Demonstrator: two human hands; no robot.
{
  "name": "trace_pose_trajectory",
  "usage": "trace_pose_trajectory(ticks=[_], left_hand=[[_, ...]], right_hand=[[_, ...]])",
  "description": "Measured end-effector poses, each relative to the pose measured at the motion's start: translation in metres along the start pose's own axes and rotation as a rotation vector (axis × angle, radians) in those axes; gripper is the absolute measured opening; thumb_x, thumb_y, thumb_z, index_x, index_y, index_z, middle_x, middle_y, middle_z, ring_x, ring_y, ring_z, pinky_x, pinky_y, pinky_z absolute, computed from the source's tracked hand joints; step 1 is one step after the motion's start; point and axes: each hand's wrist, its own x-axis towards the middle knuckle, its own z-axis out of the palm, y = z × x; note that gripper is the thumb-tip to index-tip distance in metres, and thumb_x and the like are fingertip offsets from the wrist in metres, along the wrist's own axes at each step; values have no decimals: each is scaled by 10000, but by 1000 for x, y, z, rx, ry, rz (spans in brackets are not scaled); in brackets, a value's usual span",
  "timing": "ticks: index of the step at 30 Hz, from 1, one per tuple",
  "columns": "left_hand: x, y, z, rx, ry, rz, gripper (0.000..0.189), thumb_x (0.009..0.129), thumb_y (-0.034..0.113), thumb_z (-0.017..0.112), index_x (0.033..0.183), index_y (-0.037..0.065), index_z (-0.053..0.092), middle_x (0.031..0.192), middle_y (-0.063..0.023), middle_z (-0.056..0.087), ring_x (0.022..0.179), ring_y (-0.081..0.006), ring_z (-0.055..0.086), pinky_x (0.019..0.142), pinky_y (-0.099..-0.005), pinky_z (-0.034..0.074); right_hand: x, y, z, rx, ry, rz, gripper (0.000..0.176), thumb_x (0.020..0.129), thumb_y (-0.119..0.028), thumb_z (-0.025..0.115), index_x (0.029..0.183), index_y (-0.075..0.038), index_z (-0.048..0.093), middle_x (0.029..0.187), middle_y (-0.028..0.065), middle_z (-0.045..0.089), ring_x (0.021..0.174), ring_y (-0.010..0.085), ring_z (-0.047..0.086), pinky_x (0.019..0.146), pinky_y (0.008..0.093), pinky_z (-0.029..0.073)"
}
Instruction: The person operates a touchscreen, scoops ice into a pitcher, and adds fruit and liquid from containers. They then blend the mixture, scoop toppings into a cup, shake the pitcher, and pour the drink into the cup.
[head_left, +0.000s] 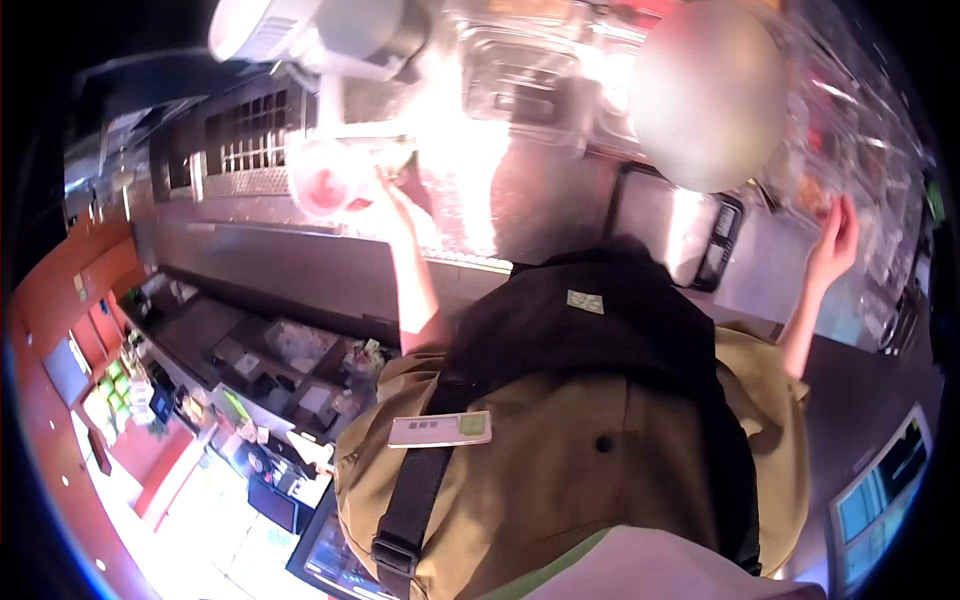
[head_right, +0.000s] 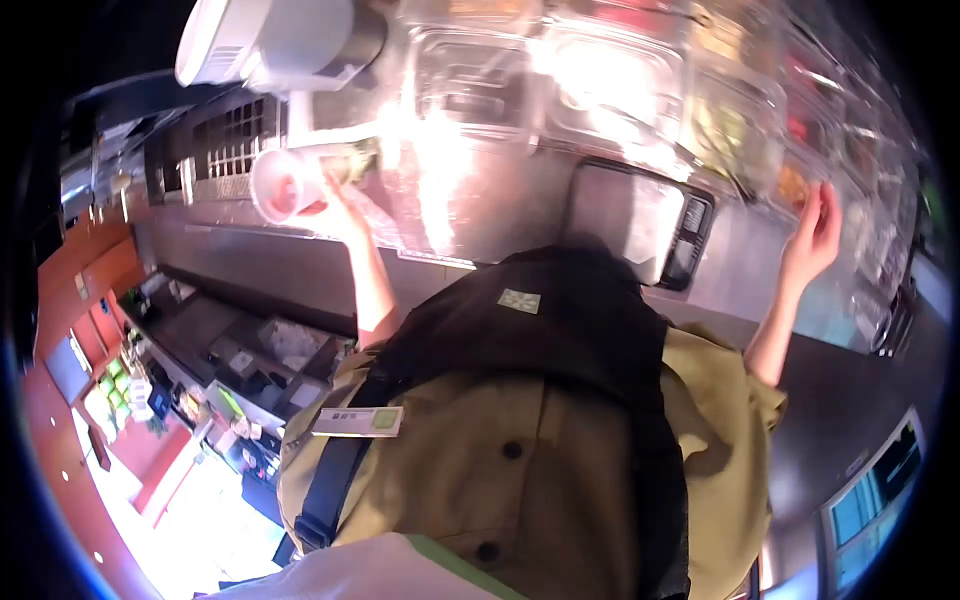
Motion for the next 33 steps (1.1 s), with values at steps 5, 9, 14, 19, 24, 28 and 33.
trace_pose_trajectory(ticks=[5,9,14,19,24,28,33], left_hand=[[-9,0,-39,60,1,-27,629,745,196,640,1231,-19,303,1181,-169,420,1063,-263,428,925,-410,348],[-55,74,3,-218,-228,193,541,789,232,584,1200,-37,356,1154,-181,456,1035,-267,463,914,-393,362],[-267,284,90,-364,-542,498,408,807,265,550,1079,-34,498,1014,-131,560,944,-246,529,836,-367,419],[-519,406,163,-574,-1685,-24,450,712,105,626,1139,35,503,1224,-96,452,1134,-202,425,946,-334,330],[-622,452,198,-745,-1391,-244,1044,606,197,770,1359,47,64,1316,-176,293,1207,-281,329,993,-391,293],[-570,478,217,-761,-1326,-797,756,727,108,638,1315,64,164,1159,-156,437,1032,-225,467,879,-347,405],[-552,468,220,-916,-1387,-1103,645,798,359,552,1316,131,243,1146,-154,486,1000,-268,526,849,-362,443]], right_hand=[[-135,106,-136,-150,588,234,235,797,-102,594,1001,-3,536,795,43,548,625,107,514,571,237,458],[-141,193,-235,24,1014,371,460,762,-108,655,1123,21,402,766,0,500,667,53,469,614,193,431],[-43,288,-322,-136,536,206,1033,609,-213,773,1342,25,84,1288,184,289,1175,266,332,967,354,304],[26,279,-350,107,206,217,985,594,-163,760,1343,-1,140,1266,161,343,1158,261,361,956,341,334],[27,227,-356,26,-266,-133,870,603,-260,744,1285,4,272,1257,227,335,1163,372,350,964,388,314],[145,271,-390,-22,-455,-377,543,653,-240,698,1116,-31,503,1101,174,510,1042,321,479,872,384,400],[351,363,-375,-699,-227,-403,292,741,-208,597,997,-68,577,978,135,584,919,307,547,760,396,461]])
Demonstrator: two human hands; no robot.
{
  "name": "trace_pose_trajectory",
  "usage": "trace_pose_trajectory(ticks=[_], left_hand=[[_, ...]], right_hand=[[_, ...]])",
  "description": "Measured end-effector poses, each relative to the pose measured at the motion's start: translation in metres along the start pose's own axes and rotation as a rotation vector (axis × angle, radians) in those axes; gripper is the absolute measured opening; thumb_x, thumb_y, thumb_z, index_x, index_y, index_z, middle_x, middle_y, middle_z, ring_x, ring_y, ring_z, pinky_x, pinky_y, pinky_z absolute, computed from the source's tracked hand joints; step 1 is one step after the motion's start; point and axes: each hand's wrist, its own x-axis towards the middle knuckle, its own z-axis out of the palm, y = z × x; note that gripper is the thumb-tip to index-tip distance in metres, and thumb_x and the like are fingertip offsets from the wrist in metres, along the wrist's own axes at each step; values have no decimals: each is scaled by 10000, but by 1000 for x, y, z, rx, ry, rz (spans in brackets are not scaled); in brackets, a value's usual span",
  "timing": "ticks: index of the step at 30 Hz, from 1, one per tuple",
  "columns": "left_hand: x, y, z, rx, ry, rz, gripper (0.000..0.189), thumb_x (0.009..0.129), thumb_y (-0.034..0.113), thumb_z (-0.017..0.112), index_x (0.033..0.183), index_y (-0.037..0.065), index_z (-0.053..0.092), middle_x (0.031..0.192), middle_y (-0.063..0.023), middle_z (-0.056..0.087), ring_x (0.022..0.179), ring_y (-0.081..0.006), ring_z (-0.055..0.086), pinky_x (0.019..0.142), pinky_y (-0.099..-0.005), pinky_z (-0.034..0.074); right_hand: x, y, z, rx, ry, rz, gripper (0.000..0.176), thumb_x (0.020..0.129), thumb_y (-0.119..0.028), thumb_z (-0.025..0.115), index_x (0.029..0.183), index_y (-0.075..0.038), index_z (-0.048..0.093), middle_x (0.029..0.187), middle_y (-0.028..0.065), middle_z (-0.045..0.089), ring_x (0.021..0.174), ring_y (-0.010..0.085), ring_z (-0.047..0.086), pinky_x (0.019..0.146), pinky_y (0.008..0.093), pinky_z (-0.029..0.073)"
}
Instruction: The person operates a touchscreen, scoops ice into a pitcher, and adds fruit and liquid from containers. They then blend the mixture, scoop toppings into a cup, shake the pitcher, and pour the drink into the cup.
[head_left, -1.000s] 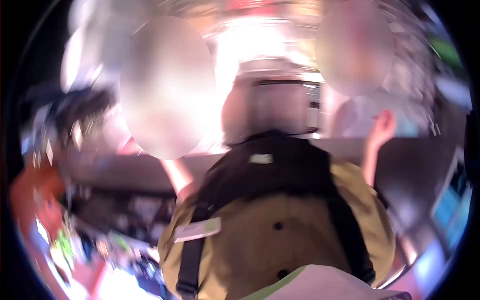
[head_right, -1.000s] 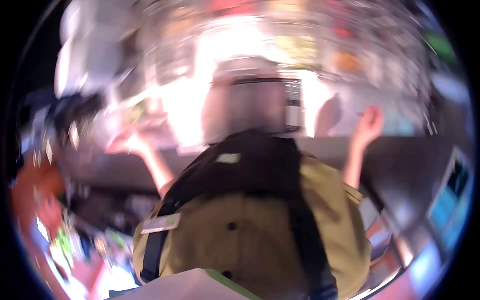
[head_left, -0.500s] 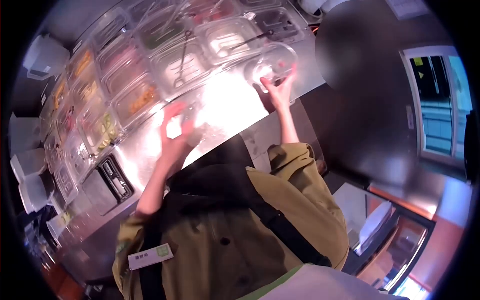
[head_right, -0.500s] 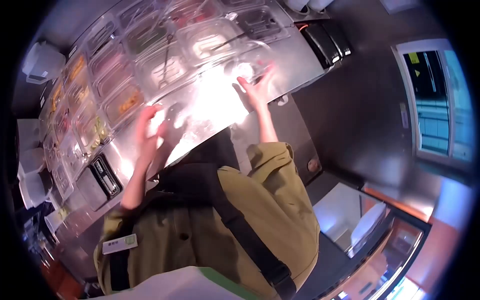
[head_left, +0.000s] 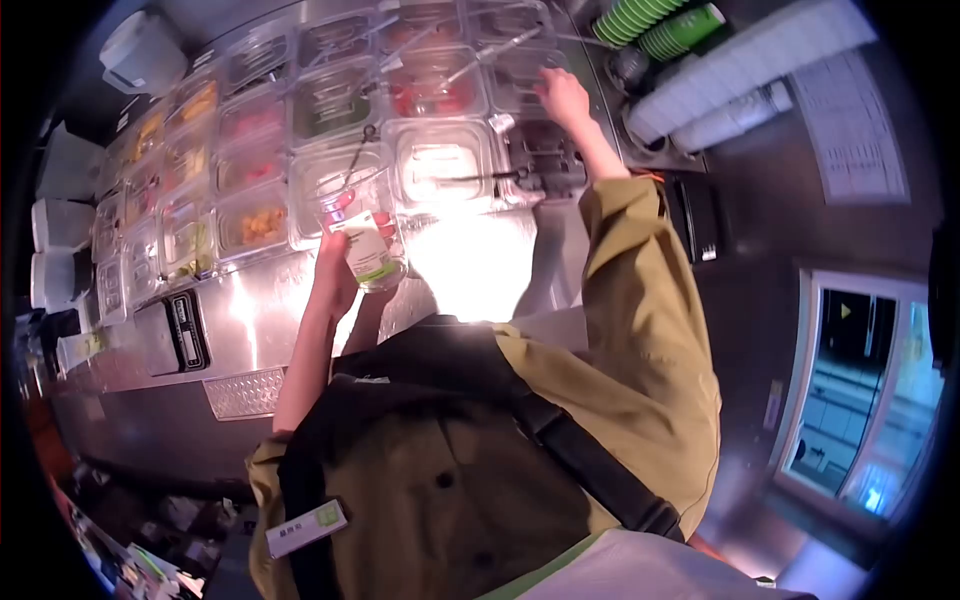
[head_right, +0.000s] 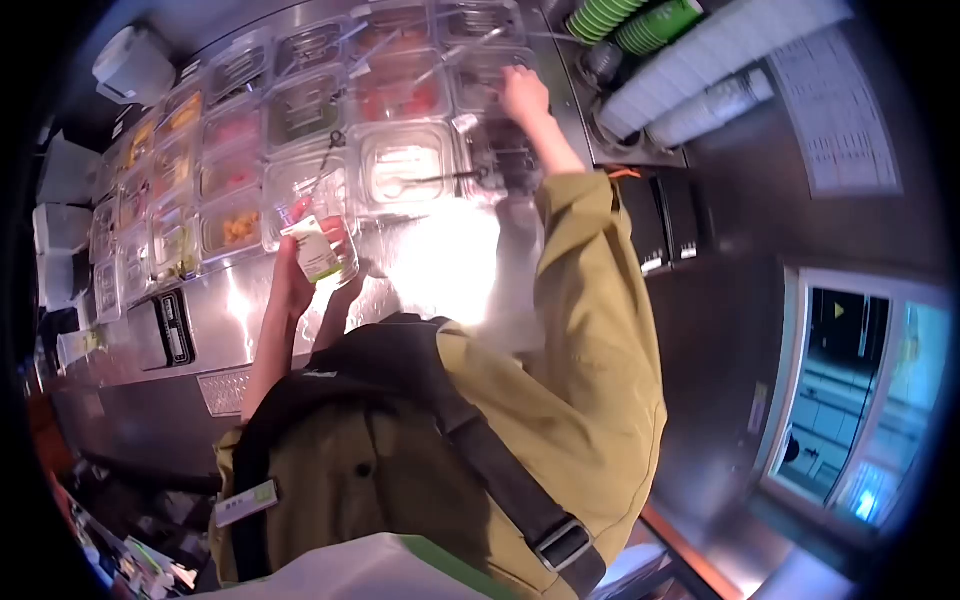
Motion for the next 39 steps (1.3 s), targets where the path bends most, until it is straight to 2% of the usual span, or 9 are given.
trace_pose_trajectory(ticks=[2,8,17,22,24,27,32,35,39], left_hand=[[14,10,12,-21,-39,47,712,770,551,525,1333,207,256,1160,-125,482,985,-241,515,839,-374,447],[92,13,36,38,-30,107,720,785,467,557,1328,128,227,1172,-162,471,1047,-320,504,887,-421,415],[184,16,52,409,73,190,625,785,230,577,1299,34,280,1198,-103,464,1095,-188,454,936,-303,337],[202,17,68,661,131,178,737,674,60,694,1291,19,292,1164,-82,490,1094,-168,453,943,-290,327],[208,18,66,809,110,251,728,665,73,705,1277,12,314,1141,-85,503,1082,-167,459,931,-284,338],[210,31,68,934,157,242,734,646,108,726,1260,-2,339,1115,-98,519,1057,-176,476,910,-286,359],[218,25,65,1319,187,360,783,622,192,760,1265,15,350,1121,-145,520,1013,-236,521,869,-313,403],[222,19,72,1326,140,391,785,623,224,762,1266,31,356,1131,-153,510,1021,-254,517,861,-324,409],[235,14,78,1454,88,269,781,628,331,738,1249,40,365,1167,-174,477,1053,-317,491,855,-370,406]], right_hand=[[33,34,34,-154,-202,-144,272,721,-170,579,974,-70,568,992,140,574,927,311,546,774,400,462],[59,68,16,-242,-377,-600,226,643,-178,612,808,-34,558,860,137,561,817,308,559,700,412,463],[-52,64,-47,98,-686,-627,199,664,-216,659,726,-47,576,760,97,550,715,271,557,617,380,459],[33,55,32,82,-173,-325,135,750,-172,574,731,-39,586,760,134,583,727,294,566,604,391,465],[52,62,77,-29,-638,-71,188,773,-140,538,931,-77,619,775,157,597,783,309,589,644,389,478],[62,49,67,5,-627,8,190,752,-121,524,916,-101,619,770,173,606,798,315,603,647,420,483],[54,63,73,-215,-68,-854,120,656,-121,509,750,-63,555,699,21,477,702,166,480,674,275,371],[48,70,64,-39,-216,-914,128,665,-118,505,758,-60,572,684,23,483,705,168,496,676,284,380],[43,75,66,117,-440,-516,135,649,-83,547,762,-86,621,715,92,611,740,248,589,702,338,424]])
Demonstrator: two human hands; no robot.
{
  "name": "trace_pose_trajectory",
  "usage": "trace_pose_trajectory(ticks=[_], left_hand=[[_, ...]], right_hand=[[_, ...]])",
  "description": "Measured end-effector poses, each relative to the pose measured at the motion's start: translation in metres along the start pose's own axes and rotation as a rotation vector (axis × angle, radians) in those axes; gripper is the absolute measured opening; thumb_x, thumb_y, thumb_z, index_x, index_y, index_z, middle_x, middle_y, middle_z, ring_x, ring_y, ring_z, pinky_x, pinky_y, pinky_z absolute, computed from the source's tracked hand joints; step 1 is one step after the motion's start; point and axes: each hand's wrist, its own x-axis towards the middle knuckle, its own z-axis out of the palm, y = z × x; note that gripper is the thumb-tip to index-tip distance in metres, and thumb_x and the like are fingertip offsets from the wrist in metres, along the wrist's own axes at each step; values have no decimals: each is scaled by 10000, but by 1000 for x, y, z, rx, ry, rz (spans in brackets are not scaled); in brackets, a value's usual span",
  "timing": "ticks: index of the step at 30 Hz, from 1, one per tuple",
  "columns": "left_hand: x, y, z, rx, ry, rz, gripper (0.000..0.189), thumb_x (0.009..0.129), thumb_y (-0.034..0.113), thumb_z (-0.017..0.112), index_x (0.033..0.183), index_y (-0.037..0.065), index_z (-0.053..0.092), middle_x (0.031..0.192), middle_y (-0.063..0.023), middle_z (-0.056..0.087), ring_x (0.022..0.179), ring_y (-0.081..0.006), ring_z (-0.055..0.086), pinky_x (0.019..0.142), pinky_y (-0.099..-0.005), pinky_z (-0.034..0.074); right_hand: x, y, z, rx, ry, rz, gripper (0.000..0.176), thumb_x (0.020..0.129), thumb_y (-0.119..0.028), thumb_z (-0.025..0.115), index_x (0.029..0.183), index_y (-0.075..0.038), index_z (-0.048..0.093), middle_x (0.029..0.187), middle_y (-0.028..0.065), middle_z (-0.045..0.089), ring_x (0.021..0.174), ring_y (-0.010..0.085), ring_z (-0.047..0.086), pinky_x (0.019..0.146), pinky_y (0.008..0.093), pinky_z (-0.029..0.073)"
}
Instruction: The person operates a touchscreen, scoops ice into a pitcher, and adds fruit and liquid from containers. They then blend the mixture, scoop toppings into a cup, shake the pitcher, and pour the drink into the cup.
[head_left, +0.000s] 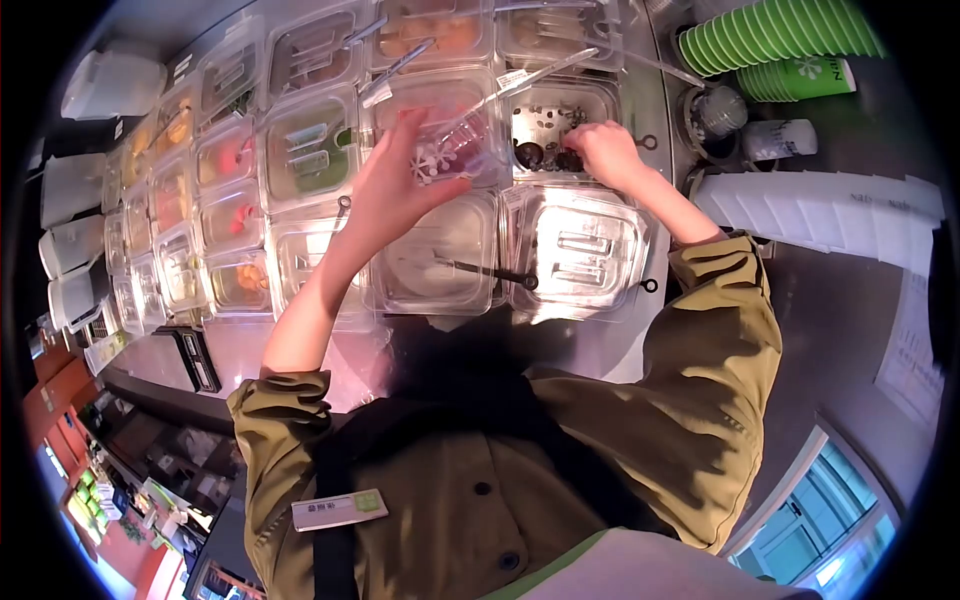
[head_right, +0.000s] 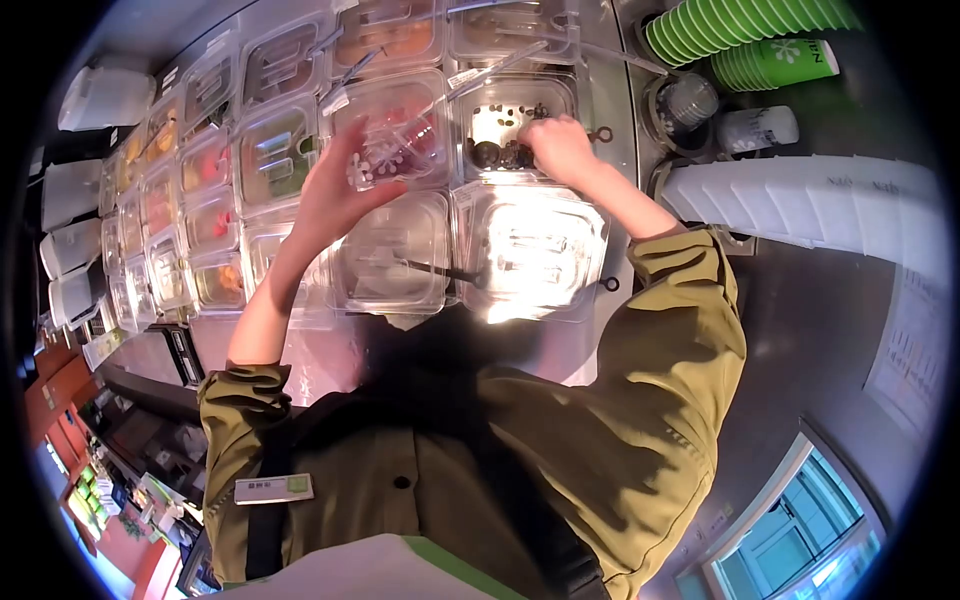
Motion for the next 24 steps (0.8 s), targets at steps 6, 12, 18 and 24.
trace_pose_trajectory(ticks=[6,12,18,24], left_hand=[[22,17,4,151,-163,38,772,615,332,757,1217,19,389,1096,-168,518,984,-267,543,811,-345,428],[41,15,48,-290,-286,52,787,637,269,760,1255,-2,356,1035,-89,531,945,-158,511,785,-283,421],[31,9,44,-538,-299,-42,819,620,277,777,1272,18,354,1065,-65,503,968,-153,474,824,-258,387],[12,-4,26,-876,-301,-37,809,660,77,728,1330,62,274,1207,-82,475,1095,-160,454,927,-294,355]], right_hand=[[-16,7,-58,358,-81,299,134,761,-111,531,846,-85,630,749,121,620,730,297,595,676,382,452],[-42,-46,-116,-164,232,-178,373,656,6,551,1022,-58,591,900,46,591,779,216,559,663,324,438],[-51,-22,-131,67,323,108,349,630,14,555,947,-108,634,826,44,597,778,214,561,686,332,426],[-10,-11,-35,-466,49,13,128,688,-123,529,717,-86,648,755,57,562,773,214,572,721,355,406]])
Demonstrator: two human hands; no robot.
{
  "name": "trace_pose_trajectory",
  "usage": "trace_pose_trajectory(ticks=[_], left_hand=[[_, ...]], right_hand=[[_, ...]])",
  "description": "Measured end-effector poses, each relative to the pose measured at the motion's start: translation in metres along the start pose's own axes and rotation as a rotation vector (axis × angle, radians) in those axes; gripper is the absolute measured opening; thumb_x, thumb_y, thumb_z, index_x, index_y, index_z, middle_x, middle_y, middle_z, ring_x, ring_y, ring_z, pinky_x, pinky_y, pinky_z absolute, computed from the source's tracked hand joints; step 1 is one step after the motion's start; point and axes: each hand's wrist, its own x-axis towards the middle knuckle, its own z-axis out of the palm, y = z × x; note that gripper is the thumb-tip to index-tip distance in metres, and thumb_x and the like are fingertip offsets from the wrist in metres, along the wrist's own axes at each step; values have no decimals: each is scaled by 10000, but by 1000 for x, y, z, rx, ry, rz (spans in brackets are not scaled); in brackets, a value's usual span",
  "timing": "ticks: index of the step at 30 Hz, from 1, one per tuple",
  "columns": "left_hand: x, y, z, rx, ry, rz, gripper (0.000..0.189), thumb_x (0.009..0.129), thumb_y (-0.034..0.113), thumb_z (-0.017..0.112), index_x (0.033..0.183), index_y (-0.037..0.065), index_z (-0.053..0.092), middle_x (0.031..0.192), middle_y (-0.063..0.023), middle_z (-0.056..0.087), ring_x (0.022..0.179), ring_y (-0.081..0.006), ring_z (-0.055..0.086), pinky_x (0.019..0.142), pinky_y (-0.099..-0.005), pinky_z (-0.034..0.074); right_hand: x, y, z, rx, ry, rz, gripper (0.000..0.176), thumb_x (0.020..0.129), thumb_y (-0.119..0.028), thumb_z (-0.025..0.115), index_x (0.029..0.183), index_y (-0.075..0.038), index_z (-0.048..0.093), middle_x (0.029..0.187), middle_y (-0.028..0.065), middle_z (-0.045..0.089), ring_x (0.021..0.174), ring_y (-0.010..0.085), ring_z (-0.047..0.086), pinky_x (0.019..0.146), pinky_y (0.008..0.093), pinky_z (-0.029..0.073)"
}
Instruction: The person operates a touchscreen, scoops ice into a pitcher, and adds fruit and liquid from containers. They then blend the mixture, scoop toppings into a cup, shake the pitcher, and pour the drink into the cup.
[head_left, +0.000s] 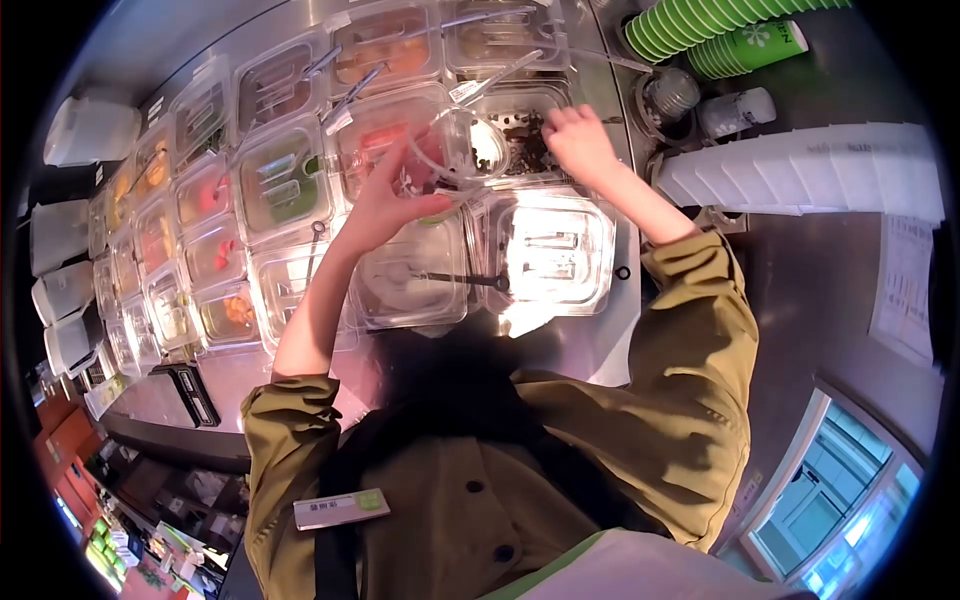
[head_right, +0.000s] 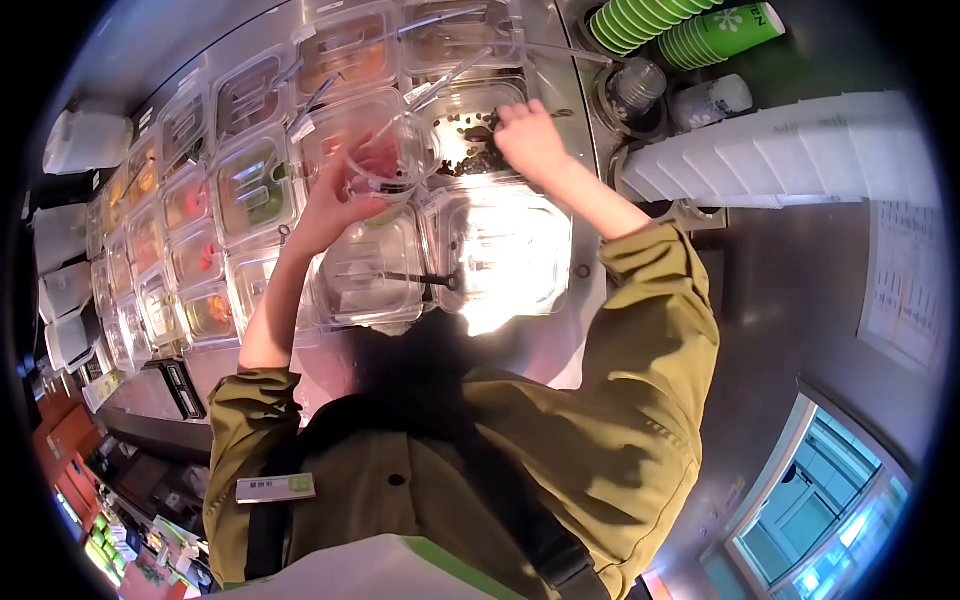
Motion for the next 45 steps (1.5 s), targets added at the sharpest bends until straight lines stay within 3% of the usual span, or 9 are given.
trace_pose_trajectory(ticks=[5,13,21,24,32,34,38,42,45], left_hand=[[-22,18,-14,216,54,21,828,633,105,746,1323,52,290,1222,-110,469,1101,-195,468,930,-317,360],[-13,19,-12,816,93,175,795,594,220,774,1248,17,370,1140,-169,505,1047,-299,500,867,-360,406],[21,36,12,637,-90,-14,799,602,255,765,1252,8,372,1126,-159,516,1045,-259,505,867,-326,398],[37,17,24,513,-57,101,811,600,249,768,1254,-12,363,1137,-154,512,1067,-246,489,895,-319,378],[-4,-10,11,439,98,246,891,581,211,794,1288,7,292,1252,-137,400,1157,-243,404,958,-345,333],[-14,-14,11,422,124,409,903,557,201,807,1283,19,301,1219,-116,409,1139,-229,413,959,-350,336],[-34,-1,31,228,353,551,868,520,147,803,1245,24,342,1187,-113,420,1091,-206,439,908,-333,385],[-59,0,32,215,344,517,848,509,111,797,1218,22,341,1204,-109,388,1089,-211,438,933,-350,364],[-80,-8,31,101,479,315,871,511,130,799,1238,22,331,1195,-119,396,1098,-219,430,971,-355,318]], right_hand=[[4,-18,-1,125,-244,-75,118,613,-94,547,684,-96,640,768,82,535,686,221,582,710,372,402],[5,-8,-7,655,-403,366,234,706,-131,540,906,-108,659,928,95,597,890,276,563,776,371,446],[-41,24,-75,919,14,370,290,687,-34,529,942,-102,650,887,81,606,770,273,593,698,341,463],[-36,-5,-99,323,321,-47,349,650,-29,558,969,-148,636,888,20,558,752,197,548,686,330,429],[-31,22,-69,413,4,365,305,686,-44,538,955,-143,642,849,35,566,757,254,553,700,326,425],[-20,5,-28,290,-108,227,265,688,-69,544,917,-149,652,839,58,568,772,246,565,710,331,421],[-26,-21,-48,182,481,10,189,657,-94,600,845,-83,591,783,59,515,778,213,538,678,353,414],[-100,-74,-53,572,24,-171,201,633,-88,616,810,-45,530,753,71,474,712,235,500,664,351,423],[-103,-91,-44,530,126,-18,177,636,-89,606,779,-26,525,740,87,478,719,246,507,660,356,436]])
